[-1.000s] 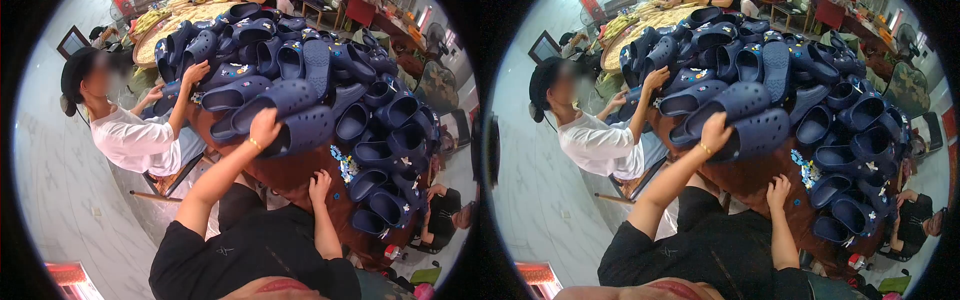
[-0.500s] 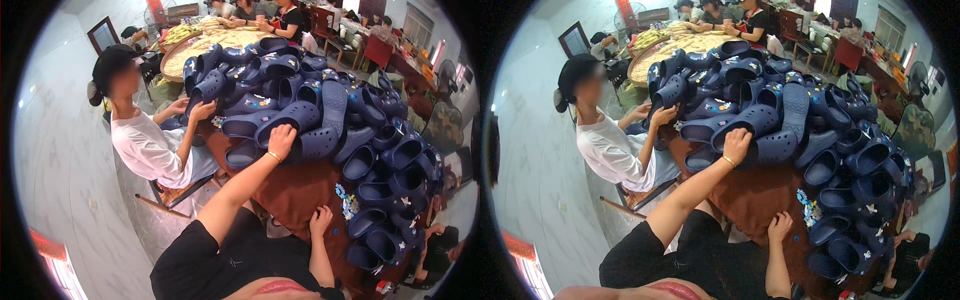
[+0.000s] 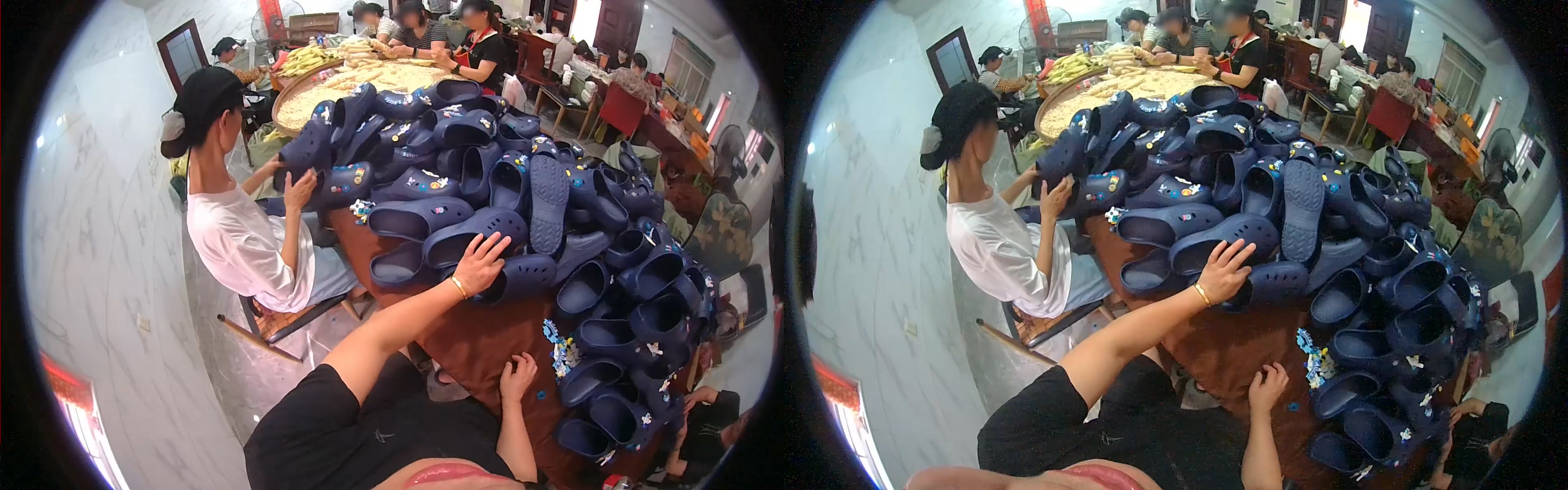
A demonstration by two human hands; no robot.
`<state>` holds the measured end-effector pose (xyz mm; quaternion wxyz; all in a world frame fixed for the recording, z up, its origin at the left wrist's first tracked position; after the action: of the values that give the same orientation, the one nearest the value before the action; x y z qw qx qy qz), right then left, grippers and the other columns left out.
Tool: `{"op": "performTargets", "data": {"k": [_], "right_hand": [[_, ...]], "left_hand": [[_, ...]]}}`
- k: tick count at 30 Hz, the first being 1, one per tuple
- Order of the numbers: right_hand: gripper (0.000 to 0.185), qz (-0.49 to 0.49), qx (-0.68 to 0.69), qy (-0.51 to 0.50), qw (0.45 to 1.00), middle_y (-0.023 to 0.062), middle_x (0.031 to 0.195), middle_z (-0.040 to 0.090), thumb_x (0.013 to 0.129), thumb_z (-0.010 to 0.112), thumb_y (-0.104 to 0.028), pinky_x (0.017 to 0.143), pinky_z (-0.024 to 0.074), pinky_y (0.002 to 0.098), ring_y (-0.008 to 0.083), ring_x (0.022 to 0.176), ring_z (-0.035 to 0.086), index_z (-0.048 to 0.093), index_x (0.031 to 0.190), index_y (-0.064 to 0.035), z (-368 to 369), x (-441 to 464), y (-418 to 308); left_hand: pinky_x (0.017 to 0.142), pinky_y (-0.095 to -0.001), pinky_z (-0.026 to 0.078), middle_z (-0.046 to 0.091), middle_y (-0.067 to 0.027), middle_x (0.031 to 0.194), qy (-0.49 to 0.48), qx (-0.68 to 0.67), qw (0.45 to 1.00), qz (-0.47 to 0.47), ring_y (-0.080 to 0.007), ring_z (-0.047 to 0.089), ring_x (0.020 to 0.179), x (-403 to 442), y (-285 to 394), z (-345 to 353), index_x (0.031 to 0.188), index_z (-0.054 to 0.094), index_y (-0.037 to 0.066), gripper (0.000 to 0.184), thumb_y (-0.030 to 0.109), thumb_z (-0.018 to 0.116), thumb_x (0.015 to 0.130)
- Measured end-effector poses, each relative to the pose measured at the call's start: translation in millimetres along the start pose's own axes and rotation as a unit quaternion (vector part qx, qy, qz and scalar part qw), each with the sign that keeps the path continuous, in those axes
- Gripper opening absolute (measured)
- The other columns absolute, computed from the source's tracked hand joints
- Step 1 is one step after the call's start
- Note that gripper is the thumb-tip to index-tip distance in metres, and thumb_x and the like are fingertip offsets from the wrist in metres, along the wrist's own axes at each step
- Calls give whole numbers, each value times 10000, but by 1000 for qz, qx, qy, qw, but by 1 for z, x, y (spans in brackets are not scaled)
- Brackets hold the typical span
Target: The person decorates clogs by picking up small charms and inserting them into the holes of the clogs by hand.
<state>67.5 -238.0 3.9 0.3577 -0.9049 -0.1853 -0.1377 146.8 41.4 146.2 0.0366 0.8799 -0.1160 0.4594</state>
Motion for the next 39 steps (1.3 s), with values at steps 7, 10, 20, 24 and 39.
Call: {"op": "performTargets", "data": {"k": [7, 10, 20, 24, 39], "right_hand": [[307, 139, 171, -46, 974, 144, 1134, 533, 827, 623, -233, 875, 411, 389, 286, 1007, 517, 570, 1043, -21, 0, 3, 28], [323, 172, 184, -83, 964, 110, 1044, 558, 845, 614, -254, 799, 440, 329, 224, 905, 549, 574, 1054, -11, -1, 9, 35], [201, 134, 170, -158, 963, 99, 1008, 574, 793, 657, -174, 825, 471, 334, 226, 909, 584, 646, 917, -16, -10, 29, 46], [195, 131, 173, -181, 959, 110, 994, 572, 785, 664, -158, 815, 470, 332, 227, 909, 581, 639, 906, -7, -15, 34, 42], [158, 1, 121, -149, 981, 128, 999, 573, 780, 653, -132, 849, 457, 344, 268, 948, 564, 615, 893, -27, -9, 29, 48]], "left_hand": [[1088, -477, 208, 410, -124, 1403, -80, -80, 991, -72, -296, 309, 1341, -38, 54, -39, 713, 625, 66, 96, 159, 619, 736], [1084, -472, 224, 407, -159, 1396, -209, -79, 972, -76, -310, 307, 1339, -69, 65, -39, 822, 662, 44, 150, 152, 617, 727], [1070, -455, 229, 426, -188, 1347, -367, -778, 502, 94, -353, 323, 1295, -28, 160, -159, 1009, 638, 40, 318, 309, 479, 951], [1087, -461, 188, 381, -210, 1387, -412, -808, 394, 151, -381, 241, 1334, -46, 205, -156, 1100, 617, 1, 478, 388, 361, 985], [1081, -605, 70, 471, -125, 1346, -464, -621, 569, 274, -396, 193, 1369, -25, 202, -142, 965, 688, 74, 475, 438, 383, 945]]}}
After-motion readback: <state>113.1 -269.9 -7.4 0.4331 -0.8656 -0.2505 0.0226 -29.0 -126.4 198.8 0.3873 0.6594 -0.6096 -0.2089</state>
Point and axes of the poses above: each hand's wrist, its own x-axis towards the middle knuckle, its own z-axis out of the palm, y = z × x, the point moved 1 cm from there along x, towards the middle knuckle
